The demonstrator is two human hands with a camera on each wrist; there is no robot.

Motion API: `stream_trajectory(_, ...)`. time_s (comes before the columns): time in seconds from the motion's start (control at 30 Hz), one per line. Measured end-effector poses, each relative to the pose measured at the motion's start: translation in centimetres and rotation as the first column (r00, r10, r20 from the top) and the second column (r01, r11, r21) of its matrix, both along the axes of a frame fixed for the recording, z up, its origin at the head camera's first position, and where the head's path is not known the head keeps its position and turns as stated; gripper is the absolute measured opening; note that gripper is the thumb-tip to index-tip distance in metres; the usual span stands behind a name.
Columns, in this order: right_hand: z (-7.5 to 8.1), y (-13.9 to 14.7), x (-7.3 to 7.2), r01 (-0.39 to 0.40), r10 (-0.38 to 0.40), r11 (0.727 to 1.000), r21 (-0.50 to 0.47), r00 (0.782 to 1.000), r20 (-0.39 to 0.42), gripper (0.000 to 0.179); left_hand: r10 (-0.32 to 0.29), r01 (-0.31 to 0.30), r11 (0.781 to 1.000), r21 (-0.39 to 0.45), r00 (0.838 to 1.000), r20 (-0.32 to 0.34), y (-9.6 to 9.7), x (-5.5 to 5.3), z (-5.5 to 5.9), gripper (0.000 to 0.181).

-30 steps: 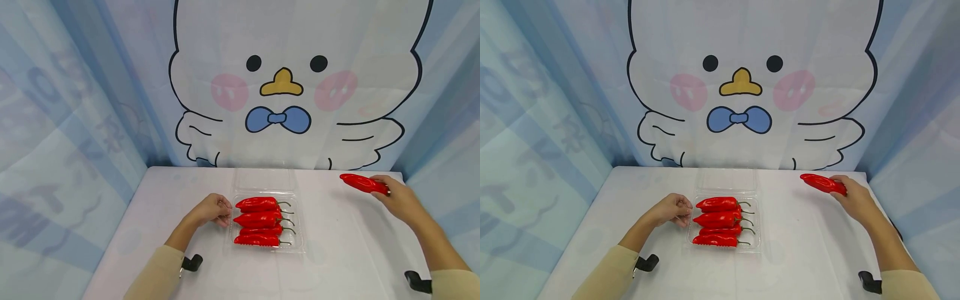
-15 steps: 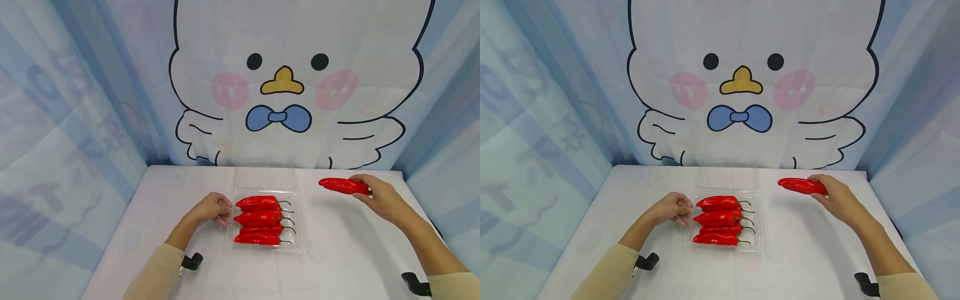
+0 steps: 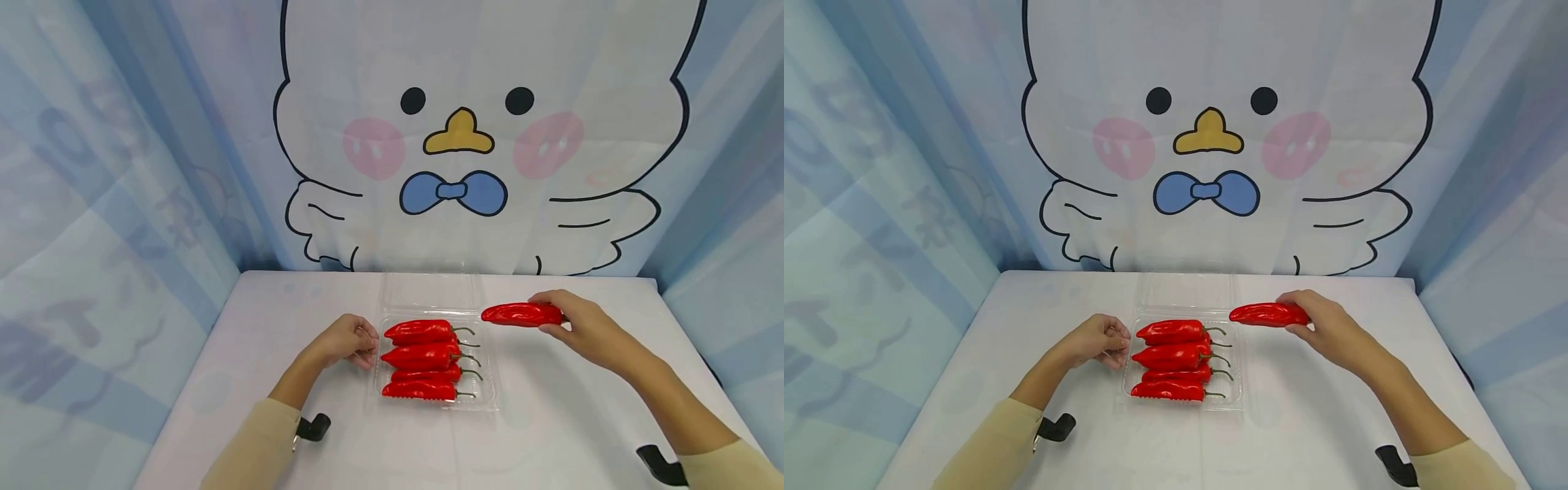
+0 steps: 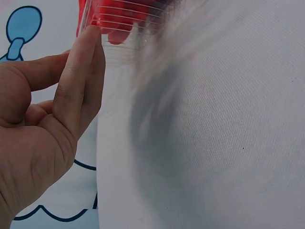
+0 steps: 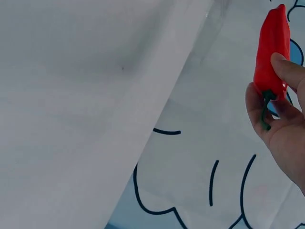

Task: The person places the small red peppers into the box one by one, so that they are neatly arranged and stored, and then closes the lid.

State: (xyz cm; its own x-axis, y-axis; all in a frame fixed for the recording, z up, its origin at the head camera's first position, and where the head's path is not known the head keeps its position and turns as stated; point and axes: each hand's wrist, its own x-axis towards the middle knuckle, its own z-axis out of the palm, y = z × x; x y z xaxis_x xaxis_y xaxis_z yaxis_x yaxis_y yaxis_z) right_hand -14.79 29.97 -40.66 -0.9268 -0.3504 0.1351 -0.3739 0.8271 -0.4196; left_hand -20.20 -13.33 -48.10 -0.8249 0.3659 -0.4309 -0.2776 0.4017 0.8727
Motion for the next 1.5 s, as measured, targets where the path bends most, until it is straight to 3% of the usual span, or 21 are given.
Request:
stream_trajectory(0.77,-1.0,-6.9,1.1,-0.164,0.167,0.986,-0.029,0.981,0.099,0.050,-0.009,0.008,1.000,0.015,1.000,0.010,0.0,0.0,0.0,0.012)
stream_trajectory(1.03,-1.7,-8.6,1.4,-0.224,0.226,0.974,-0.026,0.971,0.074,0.052,-0.001,0.001,1.000,0.002,1.000,0.010,0.0,-0.1,0.1,0.013)
stream_trajectory(1.5,-2.6,-11.1,2.1,-0.251,0.252,0.968,-0.012,0.967,0.047,0.053,0.002,-0.002,1.000,0.006,1.000,0.014,0.0,0.0,0.3,0.012)
